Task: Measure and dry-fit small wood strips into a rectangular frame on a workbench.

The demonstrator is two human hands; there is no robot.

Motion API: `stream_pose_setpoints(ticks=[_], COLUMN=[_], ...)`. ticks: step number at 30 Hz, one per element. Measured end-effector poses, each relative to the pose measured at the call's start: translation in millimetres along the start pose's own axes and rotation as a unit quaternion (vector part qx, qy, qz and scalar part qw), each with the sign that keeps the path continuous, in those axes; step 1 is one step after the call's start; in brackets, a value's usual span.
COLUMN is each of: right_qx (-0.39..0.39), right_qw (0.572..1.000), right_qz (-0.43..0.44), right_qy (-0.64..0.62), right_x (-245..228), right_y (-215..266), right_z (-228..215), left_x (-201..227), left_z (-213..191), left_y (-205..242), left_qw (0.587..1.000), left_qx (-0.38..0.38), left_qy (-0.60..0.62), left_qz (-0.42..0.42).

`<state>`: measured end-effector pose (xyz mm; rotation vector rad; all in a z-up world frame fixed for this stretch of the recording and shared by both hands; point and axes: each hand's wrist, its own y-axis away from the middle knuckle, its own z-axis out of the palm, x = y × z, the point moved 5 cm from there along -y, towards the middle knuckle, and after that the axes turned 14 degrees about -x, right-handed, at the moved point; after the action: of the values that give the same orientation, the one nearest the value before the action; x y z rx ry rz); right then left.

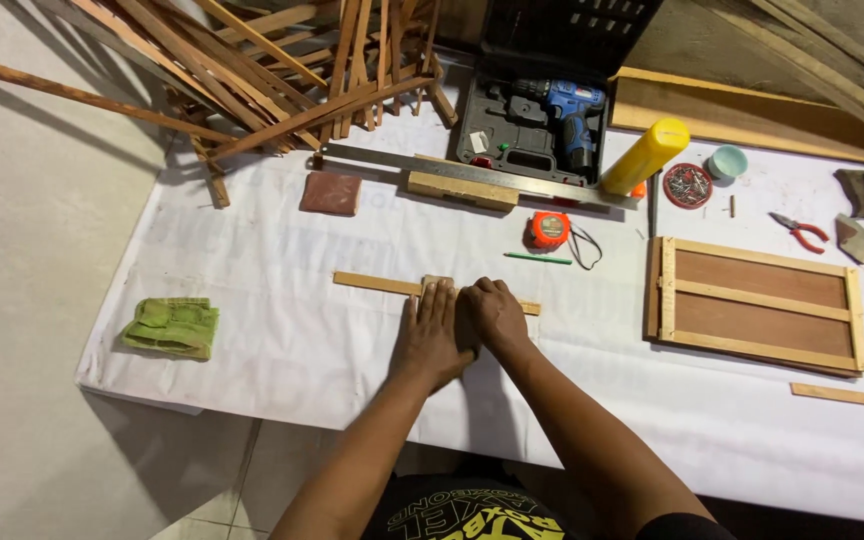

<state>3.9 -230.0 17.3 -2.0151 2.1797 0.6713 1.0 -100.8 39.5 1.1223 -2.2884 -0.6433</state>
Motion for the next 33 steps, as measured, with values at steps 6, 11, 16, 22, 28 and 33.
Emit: stream_pose_setpoints(ticks=[6, 11, 16, 22, 28, 33], right_qx=[0.026, 0.001, 0.019, 0.037, 0.016, 0.028], right_qw=[0.999, 1.000, 1.000, 0.999, 1.000, 0.999], right_qz=[-0.046, 0.001, 0.012, 0.001, -0.025, -0.026], right_qy=[-0.006, -0.021, -0.008, -0.017, -0.009, -0.020], right_x=[9.0, 4.3, -7.1, 0.1, 15.5, 7.2], right_y=[-0.2, 1.8, 2.3, 2.0, -2.3, 1.3], right_z=[5.0, 4.6, -0.1, 6.4, 8.7, 2.7], left_x=[-5.4, -99.3, -150.5, -83.2, 13.7, -16.8], left_z=[9.7, 20.3, 18.4, 23.8, 2.6, 27.4], left_y=[-9.7, -3.4, 0.2, -10.5, 5.6, -18.5], left_qw=[0.998, 0.988, 0.978, 0.992, 0.998, 0.996], left_qx=[0.046, 0.136, 0.187, 0.095, 0.021, 0.085], left_qy=[0.036, 0.043, 0.055, 0.055, 0.053, 0.036], left_qz=[0.003, -0.055, -0.069, -0.058, 0.021, -0.006])
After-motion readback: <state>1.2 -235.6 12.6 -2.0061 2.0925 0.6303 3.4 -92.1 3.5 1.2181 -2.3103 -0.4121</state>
